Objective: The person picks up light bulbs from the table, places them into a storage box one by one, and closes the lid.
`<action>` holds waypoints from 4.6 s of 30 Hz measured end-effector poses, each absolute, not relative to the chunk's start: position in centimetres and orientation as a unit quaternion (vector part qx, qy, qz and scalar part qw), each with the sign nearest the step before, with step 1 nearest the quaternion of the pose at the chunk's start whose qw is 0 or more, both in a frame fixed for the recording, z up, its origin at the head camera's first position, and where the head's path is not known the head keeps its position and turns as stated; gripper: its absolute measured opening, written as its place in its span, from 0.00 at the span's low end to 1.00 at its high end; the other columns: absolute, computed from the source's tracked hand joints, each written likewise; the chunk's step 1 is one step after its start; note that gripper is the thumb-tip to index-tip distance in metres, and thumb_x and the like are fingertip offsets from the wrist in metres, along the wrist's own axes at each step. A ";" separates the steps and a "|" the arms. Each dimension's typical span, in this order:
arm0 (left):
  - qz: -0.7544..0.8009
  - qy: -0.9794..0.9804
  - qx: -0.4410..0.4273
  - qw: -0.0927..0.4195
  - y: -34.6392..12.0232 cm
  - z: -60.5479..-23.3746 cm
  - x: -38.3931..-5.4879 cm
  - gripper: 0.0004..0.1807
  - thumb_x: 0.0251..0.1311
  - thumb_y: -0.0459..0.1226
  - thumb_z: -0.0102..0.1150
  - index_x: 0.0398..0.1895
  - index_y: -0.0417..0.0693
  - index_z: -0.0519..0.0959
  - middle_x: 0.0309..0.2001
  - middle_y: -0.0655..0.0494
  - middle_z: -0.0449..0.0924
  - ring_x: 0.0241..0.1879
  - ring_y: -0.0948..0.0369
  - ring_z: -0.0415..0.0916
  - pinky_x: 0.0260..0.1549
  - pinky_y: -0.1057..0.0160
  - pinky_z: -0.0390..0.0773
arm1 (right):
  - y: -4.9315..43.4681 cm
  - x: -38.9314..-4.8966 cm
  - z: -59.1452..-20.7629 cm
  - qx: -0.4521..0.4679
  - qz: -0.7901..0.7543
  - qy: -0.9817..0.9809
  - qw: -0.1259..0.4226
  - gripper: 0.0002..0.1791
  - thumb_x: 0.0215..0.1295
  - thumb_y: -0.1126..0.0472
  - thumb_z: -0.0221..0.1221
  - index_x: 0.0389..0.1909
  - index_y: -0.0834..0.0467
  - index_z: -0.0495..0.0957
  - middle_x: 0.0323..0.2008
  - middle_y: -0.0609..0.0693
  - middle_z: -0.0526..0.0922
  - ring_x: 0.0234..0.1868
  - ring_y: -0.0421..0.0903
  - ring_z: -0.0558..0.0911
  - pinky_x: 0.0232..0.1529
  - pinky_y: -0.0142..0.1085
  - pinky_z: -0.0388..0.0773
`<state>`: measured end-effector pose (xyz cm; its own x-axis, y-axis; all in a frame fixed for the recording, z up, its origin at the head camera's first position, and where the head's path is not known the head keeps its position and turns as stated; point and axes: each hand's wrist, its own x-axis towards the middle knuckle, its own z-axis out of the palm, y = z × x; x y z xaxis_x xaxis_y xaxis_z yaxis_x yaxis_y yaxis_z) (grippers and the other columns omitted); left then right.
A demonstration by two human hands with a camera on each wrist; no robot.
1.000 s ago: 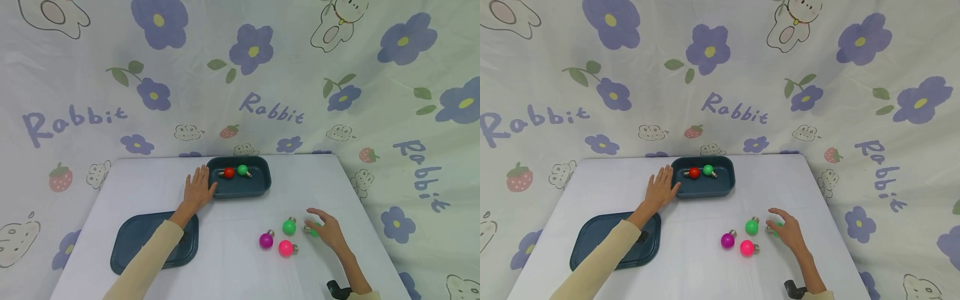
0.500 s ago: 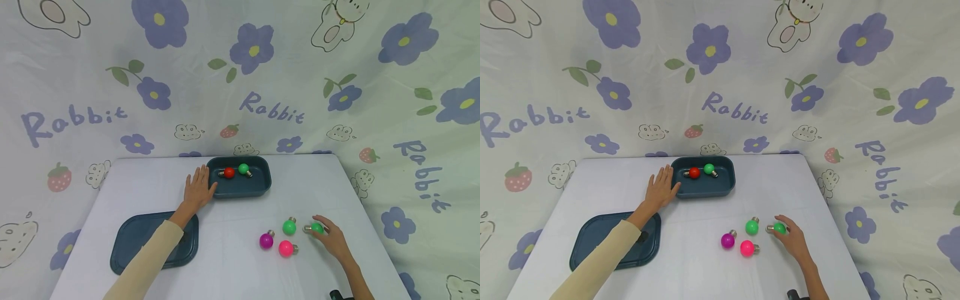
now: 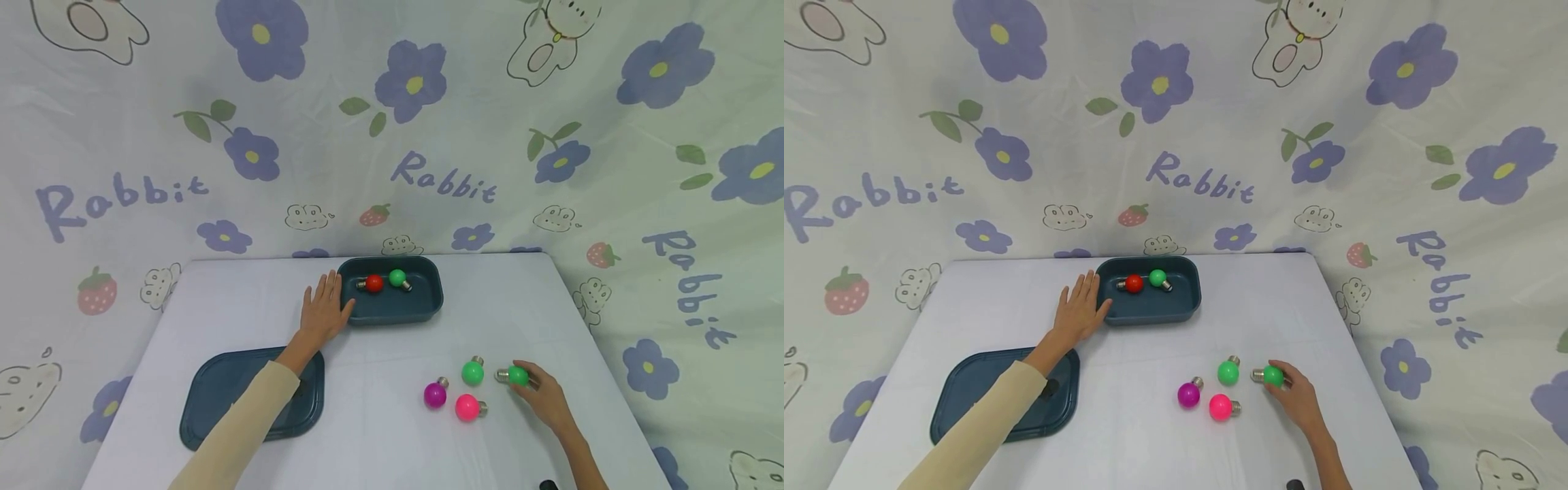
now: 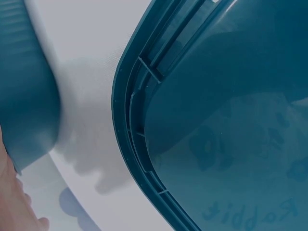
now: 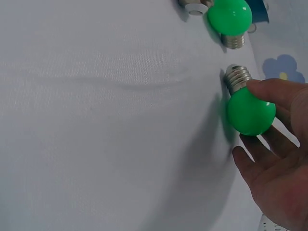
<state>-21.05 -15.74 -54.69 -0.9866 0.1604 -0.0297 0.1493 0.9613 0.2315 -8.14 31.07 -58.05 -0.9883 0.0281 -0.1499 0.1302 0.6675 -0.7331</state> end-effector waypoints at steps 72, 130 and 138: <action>0.119 0.989 0.083 0.012 -15.8 -54.6 -21.1 0.40 0.76 0.54 0.37 0.78 0.34 0.46 0.79 0.39 0.41 0.77 0.45 0.38 0.71 0.39 0.39 | 19.6 -20.5 -51.0 -0.176 -0.453 0.874 -0.013 0.27 0.60 0.68 0.69 0.61 0.64 0.77 0.58 0.60 0.81 0.60 0.56 0.79 0.56 0.44 0.77; 0.107 0.991 0.073 0.040 -16.1 -55.4 -22.2 0.42 0.76 0.56 0.35 0.80 0.37 0.41 0.80 0.43 0.35 0.78 0.47 0.34 0.71 0.41 0.36 | 10.8 -27.9 -54.3 -0.192 -0.259 0.944 0.069 0.24 0.60 0.60 0.71 0.57 0.62 0.81 0.51 0.57 0.82 0.51 0.51 0.78 0.54 0.44 0.76; 0.110 0.990 0.076 0.039 -16.0 -55.2 -22.1 0.42 0.76 0.55 0.37 0.79 0.37 0.41 0.80 0.42 0.36 0.78 0.46 0.34 0.71 0.40 0.37 | 10.5 -27.9 -54.4 -0.185 -0.252 0.947 0.078 0.25 0.60 0.60 0.71 0.58 0.62 0.80 0.52 0.59 0.80 0.51 0.52 0.79 0.54 0.44 0.77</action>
<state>-22.08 -15.98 -55.17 -0.9856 0.1584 -0.0598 0.1414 0.9642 0.2242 -27.86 10.48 -54.43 -0.9192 -0.3901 -0.0535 -0.3117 0.8039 -0.5066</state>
